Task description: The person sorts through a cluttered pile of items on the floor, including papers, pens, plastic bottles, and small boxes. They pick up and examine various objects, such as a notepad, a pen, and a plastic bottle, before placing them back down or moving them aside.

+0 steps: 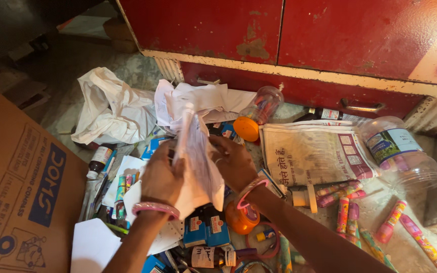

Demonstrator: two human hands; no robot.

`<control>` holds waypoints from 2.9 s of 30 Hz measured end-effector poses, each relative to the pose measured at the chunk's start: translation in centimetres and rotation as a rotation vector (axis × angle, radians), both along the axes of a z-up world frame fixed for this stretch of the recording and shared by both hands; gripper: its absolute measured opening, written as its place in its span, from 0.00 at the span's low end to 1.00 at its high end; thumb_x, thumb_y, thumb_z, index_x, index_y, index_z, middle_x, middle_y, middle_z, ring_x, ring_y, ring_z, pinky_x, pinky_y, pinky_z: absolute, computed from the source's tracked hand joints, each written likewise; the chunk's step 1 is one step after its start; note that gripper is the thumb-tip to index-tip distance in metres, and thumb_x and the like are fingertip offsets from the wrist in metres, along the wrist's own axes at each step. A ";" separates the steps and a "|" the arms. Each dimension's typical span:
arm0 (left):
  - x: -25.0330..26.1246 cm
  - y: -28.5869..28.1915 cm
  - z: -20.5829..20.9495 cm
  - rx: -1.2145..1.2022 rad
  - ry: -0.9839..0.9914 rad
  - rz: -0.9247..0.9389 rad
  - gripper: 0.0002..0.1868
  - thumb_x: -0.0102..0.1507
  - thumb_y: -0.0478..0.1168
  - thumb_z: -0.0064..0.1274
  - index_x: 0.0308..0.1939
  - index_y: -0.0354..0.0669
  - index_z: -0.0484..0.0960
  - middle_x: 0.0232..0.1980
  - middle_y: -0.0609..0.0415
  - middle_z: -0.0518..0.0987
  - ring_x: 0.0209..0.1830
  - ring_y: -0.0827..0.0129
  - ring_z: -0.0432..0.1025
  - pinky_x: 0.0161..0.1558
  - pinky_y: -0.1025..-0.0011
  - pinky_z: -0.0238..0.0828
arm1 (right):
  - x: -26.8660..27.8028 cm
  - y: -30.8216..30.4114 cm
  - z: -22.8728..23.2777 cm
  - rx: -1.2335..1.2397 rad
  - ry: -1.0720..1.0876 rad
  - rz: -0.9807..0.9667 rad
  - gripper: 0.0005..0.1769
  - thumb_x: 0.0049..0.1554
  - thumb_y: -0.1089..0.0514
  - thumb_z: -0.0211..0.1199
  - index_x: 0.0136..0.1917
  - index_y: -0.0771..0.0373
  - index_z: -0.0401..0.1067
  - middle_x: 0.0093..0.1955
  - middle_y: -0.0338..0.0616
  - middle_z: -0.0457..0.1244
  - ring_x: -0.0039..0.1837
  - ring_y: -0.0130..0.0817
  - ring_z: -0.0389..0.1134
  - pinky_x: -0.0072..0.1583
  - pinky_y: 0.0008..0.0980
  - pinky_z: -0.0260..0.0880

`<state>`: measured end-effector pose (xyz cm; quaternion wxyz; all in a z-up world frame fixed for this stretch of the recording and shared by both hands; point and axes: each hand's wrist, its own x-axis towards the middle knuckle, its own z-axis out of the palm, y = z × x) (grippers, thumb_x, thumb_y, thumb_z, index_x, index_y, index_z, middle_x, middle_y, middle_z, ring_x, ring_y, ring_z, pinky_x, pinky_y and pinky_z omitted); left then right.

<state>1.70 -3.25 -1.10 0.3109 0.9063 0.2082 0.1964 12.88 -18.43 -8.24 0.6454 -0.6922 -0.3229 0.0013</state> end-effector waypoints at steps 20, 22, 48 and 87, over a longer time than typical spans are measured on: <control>0.7 -6.8 -4.7 0.076 -0.075 -0.482 0.39 0.57 0.38 0.62 0.70 0.30 0.63 0.67 0.31 0.66 0.65 0.38 0.65 0.65 0.56 0.63 | -1.7 -1.7 3.0 0.193 1.034 -0.123 0.25 0.59 0.45 0.61 0.65 0.60 0.70 0.51 0.50 0.67 0.48 0.42 0.69 0.47 0.47 0.70; 0.5 -5.7 -5.1 0.023 -0.182 -0.453 0.35 0.60 0.41 0.62 0.67 0.30 0.68 0.66 0.32 0.70 0.67 0.42 0.67 0.67 0.58 0.63 | -0.7 -2.1 2.8 0.199 1.103 -0.234 0.22 0.59 0.47 0.60 0.63 0.59 0.69 0.51 0.50 0.68 0.48 0.43 0.70 0.48 0.49 0.71; 5.6 2.9 -4.0 0.305 0.348 0.123 0.29 0.62 0.51 0.54 0.66 0.50 0.72 0.63 0.45 0.75 0.64 0.47 0.68 0.62 0.53 0.67 | -1.3 0.2 -1.0 -0.870 -0.286 -0.293 0.52 0.54 0.40 0.63 0.83 0.52 0.42 0.85 0.59 0.35 0.83 0.63 0.32 0.76 0.63 0.31; 13.6 10.8 2.9 0.947 0.026 -0.377 0.05 0.60 0.36 0.53 0.39 0.48 0.82 0.37 0.49 0.81 0.39 0.53 0.76 0.47 0.56 0.72 | 3.3 5.1 -6.6 -0.674 -0.996 -0.520 0.57 0.48 0.13 0.40 0.80 0.41 0.33 0.83 0.51 0.27 0.82 0.60 0.22 0.69 0.76 0.20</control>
